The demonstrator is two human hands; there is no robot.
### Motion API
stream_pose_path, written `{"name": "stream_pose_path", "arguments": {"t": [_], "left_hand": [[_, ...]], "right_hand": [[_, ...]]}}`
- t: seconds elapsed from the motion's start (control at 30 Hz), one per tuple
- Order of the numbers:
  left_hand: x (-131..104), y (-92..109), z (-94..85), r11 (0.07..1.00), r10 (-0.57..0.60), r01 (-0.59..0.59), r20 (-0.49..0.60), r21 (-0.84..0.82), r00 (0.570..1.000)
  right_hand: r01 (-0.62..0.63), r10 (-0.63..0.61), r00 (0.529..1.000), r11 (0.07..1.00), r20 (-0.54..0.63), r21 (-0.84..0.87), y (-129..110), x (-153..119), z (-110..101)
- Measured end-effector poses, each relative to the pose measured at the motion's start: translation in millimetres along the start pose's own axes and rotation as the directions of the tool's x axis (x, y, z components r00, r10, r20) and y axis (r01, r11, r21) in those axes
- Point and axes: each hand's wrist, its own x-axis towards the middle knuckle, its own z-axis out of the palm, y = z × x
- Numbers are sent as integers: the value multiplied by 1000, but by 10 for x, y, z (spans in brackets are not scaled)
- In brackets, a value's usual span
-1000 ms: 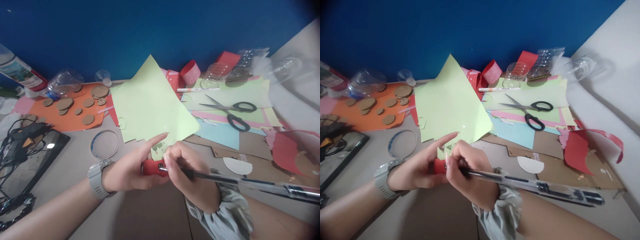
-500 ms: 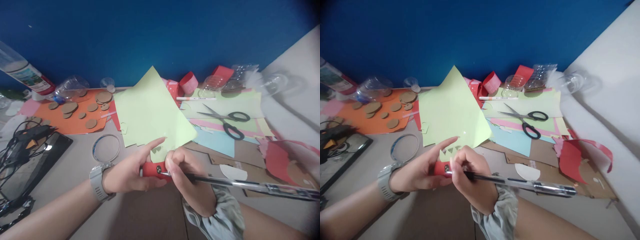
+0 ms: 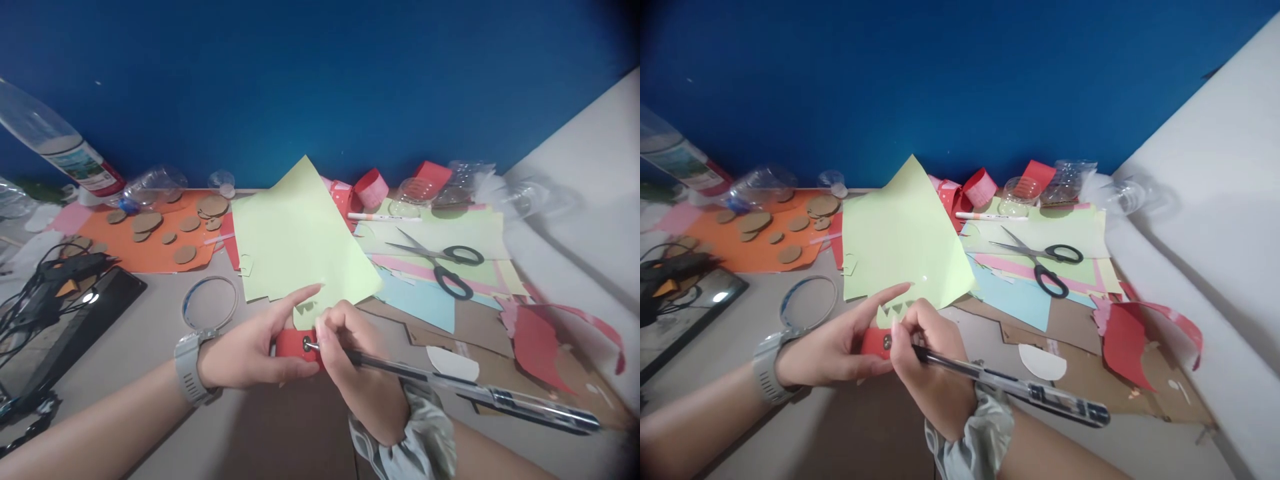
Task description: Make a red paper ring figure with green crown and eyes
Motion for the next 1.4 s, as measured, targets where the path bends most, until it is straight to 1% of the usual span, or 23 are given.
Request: {"name": "stream_pose_path", "arguments": {"t": [0.1,0.23,0.3,0.4,0.5,0.63,0.8,0.93,1.07,1.17,1.23,1.33,1.4], "left_hand": [[-1,1,-1,1000,-10,10,-2,21,1000],[-7,5,1,997,-5,8,-30,71,1000],[-10,9,3,996,-11,15,-43,91,999],[-11,15,10,996,-26,29,-39,84,999],[-9,18,15,997,-20,22,-28,68,999],[-5,27,13,994,-27,31,-40,106,999],[-2,40,8,995,-22,26,-38,101,999],[-4,29,4,992,-19,25,-48,121,999],[-2,11,0,997,-7,9,-22,79,1000],[-4,4,0,998,-9,11,-23,70,1000],[-7,0,2,998,-21,22,-16,63,1000],[-11,-10,2,996,-24,27,-24,87,999],[-12,-19,-2,992,-24,28,-34,126,999]], "right_hand": [[-3,3,1000,1000,22,-4,-6,2,-4],[-8,8,1000,1000,-9,2,-30,7,-5],[-7,7,1000,1000,4,-18,-46,9,-9],[-18,18,1000,999,22,-30,-56,9,-15],[-21,21,1000,1000,3,-18,-50,8,-16],[-12,12,1000,1000,21,-23,-46,9,-15],[-10,10,1000,1000,-10,-17,-51,13,-14],[-17,18,999,999,36,-28,-37,17,-19],[-10,10,1000,1000,13,-6,-21,16,-24],[-21,21,999,1000,41,-22,-21,14,-28],[-36,36,999,999,38,-17,-26,14,-30],[-51,51,998,999,21,-8,-34,21,-32],[-43,43,998,999,48,-12,-40,28,-35]]}}
